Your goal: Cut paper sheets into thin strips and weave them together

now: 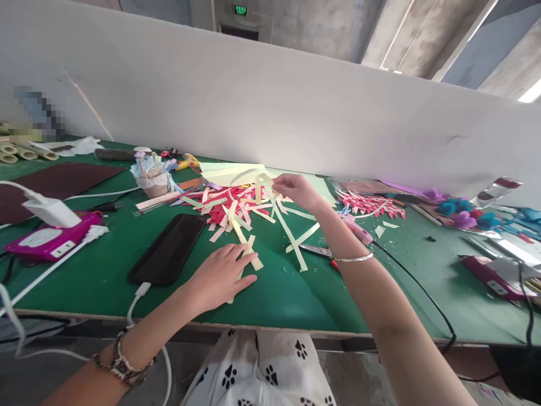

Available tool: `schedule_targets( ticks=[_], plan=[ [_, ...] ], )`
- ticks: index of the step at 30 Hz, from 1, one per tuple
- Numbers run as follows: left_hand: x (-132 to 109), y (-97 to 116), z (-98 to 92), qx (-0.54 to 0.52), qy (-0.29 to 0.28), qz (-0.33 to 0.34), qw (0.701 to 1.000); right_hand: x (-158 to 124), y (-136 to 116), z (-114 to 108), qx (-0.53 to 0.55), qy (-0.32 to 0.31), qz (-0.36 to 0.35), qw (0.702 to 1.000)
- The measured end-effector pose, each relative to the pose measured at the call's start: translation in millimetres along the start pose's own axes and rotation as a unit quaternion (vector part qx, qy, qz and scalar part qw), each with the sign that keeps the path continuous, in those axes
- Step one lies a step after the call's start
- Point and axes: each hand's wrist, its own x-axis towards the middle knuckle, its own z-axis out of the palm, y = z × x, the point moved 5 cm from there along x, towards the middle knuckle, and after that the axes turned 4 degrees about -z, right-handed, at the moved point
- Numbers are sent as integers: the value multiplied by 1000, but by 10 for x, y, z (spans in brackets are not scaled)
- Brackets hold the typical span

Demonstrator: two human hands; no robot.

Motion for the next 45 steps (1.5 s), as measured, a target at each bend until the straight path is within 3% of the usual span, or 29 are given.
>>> schedule_targets(
  ticks=[4,8,10,15,21,25,29,34,38,41,45],
  plan=[
    [24,-3,-11,4,-8,-5,1000,29,-35,-148,117,29,-6,993],
    [40,-31,-35,-20,2,-16,1000,-29,5,-186,350,70,19,934],
    [53,-51,-85,-43,26,-27,998,-78,5,-171,401,68,33,913],
    [106,-87,-302,-132,106,-36,985,-192,-66,-150,443,72,36,893],
    [279,-105,-590,-264,217,-52,938,-281,-177,-24,441,32,43,896],
    [495,-34,-637,-278,222,-42,934,-314,-171,68,461,32,65,885],
    [678,10,-620,-216,237,-6,947,-325,-124,57,468,48,68,880],
    [932,-264,-569,-185,238,-43,953,-357,-8,-175,465,153,50,870],
    [1175,-702,-565,-187,246,-151,939,-409,46,-322,460,232,29,857],
    [1273,-978,-616,-198,262,-218,919,-439,30,-307,439,228,38,868],
    [1228,-1029,-746,-213,273,-195,918,-490,-35,-184,428,186,61,882]
  ],
)
